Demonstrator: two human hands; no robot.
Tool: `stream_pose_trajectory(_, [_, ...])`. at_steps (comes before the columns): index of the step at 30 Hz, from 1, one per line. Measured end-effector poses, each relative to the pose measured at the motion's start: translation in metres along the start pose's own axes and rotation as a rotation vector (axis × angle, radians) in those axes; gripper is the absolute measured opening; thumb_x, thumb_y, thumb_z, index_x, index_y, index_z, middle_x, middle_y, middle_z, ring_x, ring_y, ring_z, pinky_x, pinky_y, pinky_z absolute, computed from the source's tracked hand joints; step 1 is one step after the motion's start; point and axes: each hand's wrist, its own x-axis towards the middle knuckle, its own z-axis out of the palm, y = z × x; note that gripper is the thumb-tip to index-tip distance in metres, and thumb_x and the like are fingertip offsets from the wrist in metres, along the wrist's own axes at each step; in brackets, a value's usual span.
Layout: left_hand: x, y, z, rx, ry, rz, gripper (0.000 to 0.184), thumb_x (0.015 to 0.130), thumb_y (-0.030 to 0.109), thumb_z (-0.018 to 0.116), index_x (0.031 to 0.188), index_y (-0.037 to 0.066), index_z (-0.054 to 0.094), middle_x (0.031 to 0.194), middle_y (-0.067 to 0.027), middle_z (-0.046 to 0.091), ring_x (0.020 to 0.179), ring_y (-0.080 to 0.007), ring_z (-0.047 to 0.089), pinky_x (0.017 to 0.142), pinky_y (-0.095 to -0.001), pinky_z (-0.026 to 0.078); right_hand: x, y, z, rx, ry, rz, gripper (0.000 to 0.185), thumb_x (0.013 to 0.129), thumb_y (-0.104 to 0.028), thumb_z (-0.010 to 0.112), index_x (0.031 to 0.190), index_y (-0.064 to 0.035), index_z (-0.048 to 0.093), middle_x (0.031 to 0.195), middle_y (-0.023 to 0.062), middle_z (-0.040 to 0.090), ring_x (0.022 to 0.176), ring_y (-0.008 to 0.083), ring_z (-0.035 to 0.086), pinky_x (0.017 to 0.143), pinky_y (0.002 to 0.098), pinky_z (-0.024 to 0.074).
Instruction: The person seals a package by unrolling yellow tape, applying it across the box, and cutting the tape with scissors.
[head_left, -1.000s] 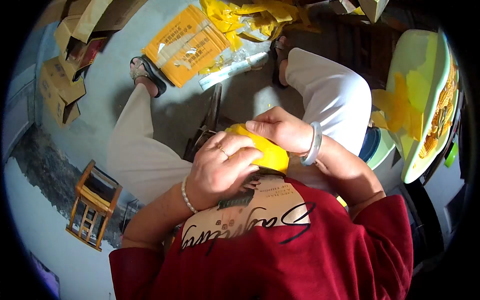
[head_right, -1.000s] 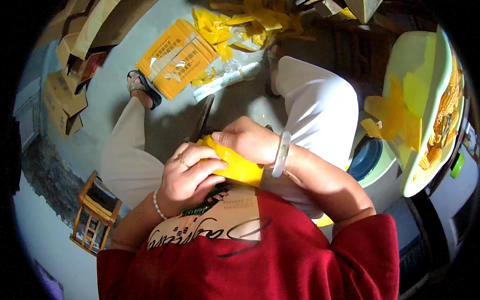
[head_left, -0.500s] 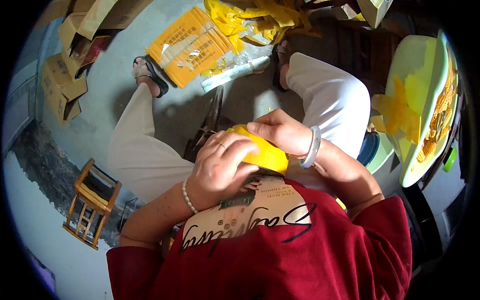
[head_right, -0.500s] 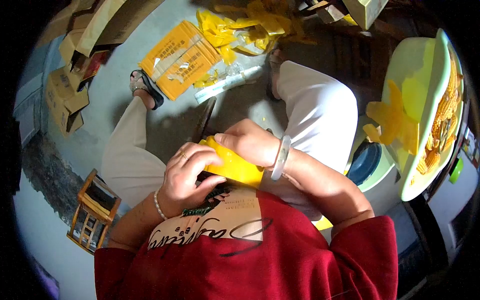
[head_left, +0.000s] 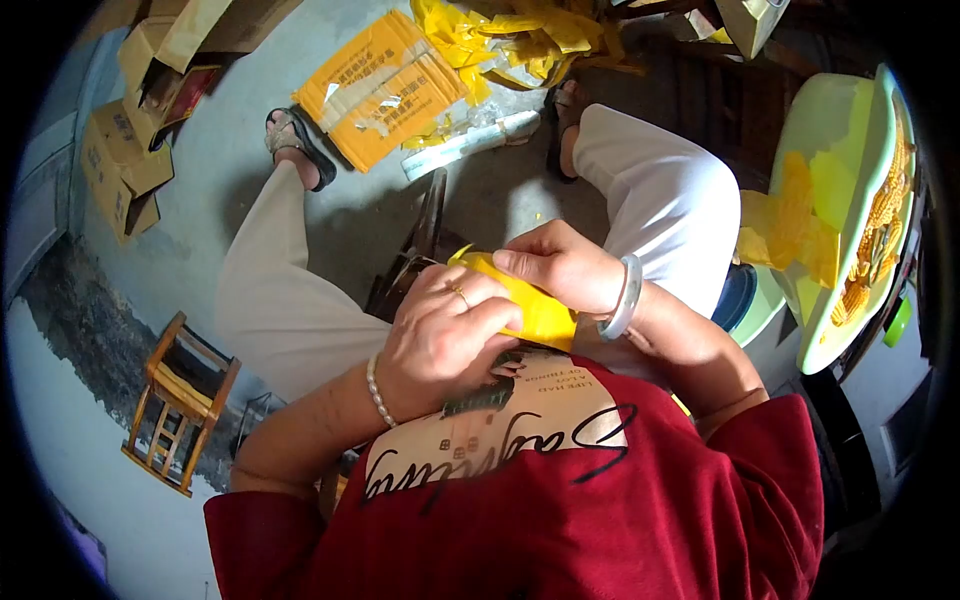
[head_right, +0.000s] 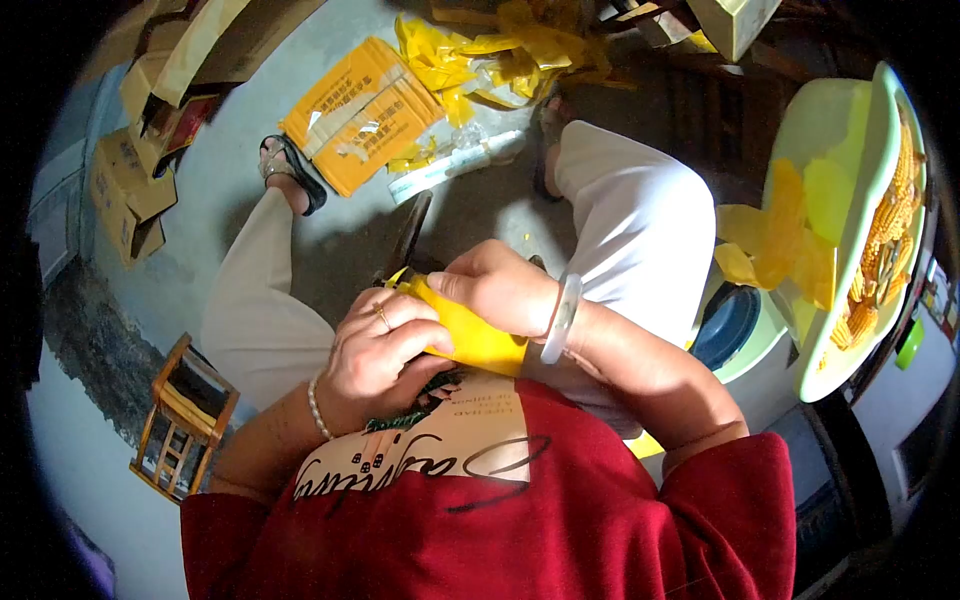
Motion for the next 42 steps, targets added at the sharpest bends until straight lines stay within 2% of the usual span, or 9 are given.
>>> stream_pose_trajectory(2, [-0.004,-0.001,0.000,-0.008,-0.030,0.015,0.019,0.063,0.006,0.067,0.077,0.008,0.054,0.077,-0.0056,0.053,0.074,-0.0259,0.053,0.071,-0.0367,0.040,-0.001,0.000,0.002,-0.055,-0.014,-0.022,0.035,0.087,-0.026,0.054,0.084,0.0079,0.064,0.067,0.0081,0.061,0.062,0.0106,0.053,0.056,0.0284,0.0439])
stream_pose_trajectory(5, [-0.007,-0.002,-0.003,0.043,-0.029,-0.012,0.021,0.063,0.008,0.069,0.078,0.007,0.055,0.080,-0.0058,0.054,0.075,-0.0259,0.053,0.071,-0.0372,0.041,-0.001,-0.007,0.005,-0.072,0.045,0.038,0.029,0.090,-0.023,0.054,0.084,0.0044,0.064,0.068,-0.0006,0.058,0.059,0.0045,0.049,0.052,0.0221,0.0408])
stream_pose_trajectory(8, [-0.004,0.003,-0.001,0.070,0.065,-0.079,0.022,0.063,0.011,0.070,0.081,0.007,0.058,0.083,-0.0063,0.055,0.076,-0.0259,0.053,0.072,-0.0374,0.041,-0.002,-0.007,0.005,0.017,0.062,0.057,0.030,0.090,-0.023,0.053,0.084,0.0053,0.063,0.067,0.0001,0.058,0.058,0.0050,0.049,0.051,0.0222,0.0408])
stream_pose_trajectory(11, [-0.005,0.005,-0.006,0.119,0.049,-0.016,0.025,0.063,0.014,0.072,0.084,0.006,0.061,0.086,-0.0064,0.055,0.077,-0.0255,0.053,0.071,-0.0376,0.041,-0.003,-0.006,0.004,-0.047,0.088,0.008,0.034,0.087,-0.024,0.054,0.084,0.0078,0.064,0.064,0.0083,0.061,0.058,0.0110,0.053,0.053,0.0295,0.0440])
stream_pose_trajectory(20, [-0.008,0.003,-0.005,0.172,0.073,0.094,0.020,0.064,0.010,0.069,0.080,0.007,0.057,0.082,-0.0051,0.054,0.074,-0.0247,0.053,0.068,-0.0374,0.040,-0.003,-0.010,0.009,-0.044,0.072,0.044,0.031,0.090,-0.022,0.054,0.082,0.0065,0.063,0.066,0.0009,0.058,0.057,0.0057,0.050,0.050,0.0227,0.0417])
stream_pose_trajectory(26, [0.004,0.005,-0.015,0.132,-0.065,0.034,0.020,0.063,0.008,0.071,0.074,0.007,0.054,0.078,-0.0064,0.053,0.070,-0.0254,0.052,0.067,-0.0356,0.041,0.000,-0.010,0.010,-0.073,0.111,0.043,0.031,0.090,-0.022,0.053,0.082,0.0072,0.063,0.066,0.0011,0.058,0.057,0.0061,0.049,0.050,0.0232,0.0411])
stream_pose_trajectory(29, [0.002,0.004,-0.016,0.093,-0.101,0.030,0.020,0.063,0.007,0.071,0.074,0.006,0.054,0.078,-0.0068,0.053,0.070,-0.0258,0.051,0.067,-0.0359,0.041,0.001,-0.005,0.011,-0.075,0.124,0.027,0.035,0.086,-0.025,0.055,0.084,0.0089,0.064,0.065,0.0111,0.062,0.059,0.0126,0.054,0.055,0.0304,0.0443])
stream_pose_trajectory(35, [-0.009,0.003,-0.006,0.069,0.127,-0.051,0.023,0.060,0.005,0.073,0.077,0.006,0.058,0.082,-0.0062,0.056,0.072,-0.0246,0.053,0.067,-0.0355,0.042,-0.001,-0.009,0.010,-0.128,0.108,0.011,0.036,0.086,-0.027,0.055,0.084,0.0082,0.064,0.065,0.0130,0.062,0.059,0.0142,0.056,0.056,0.0315,0.0450])
stream_pose_trajectory(42, [-0.007,0.001,-0.007,0.163,0.101,0.105,0.027,0.057,0.006,0.074,0.081,0.006,0.062,0.081,-0.0043,0.057,0.071,-0.0229,0.055,0.066,-0.0349,0.042,0.002,-0.005,0.011,-0.107,0.128,0.008,0.035,0.086,-0.026,0.055,0.084,0.0077,0.064,0.064,0.0138,0.062,0.058,0.0157,0.056,0.057,0.0324,0.0452])
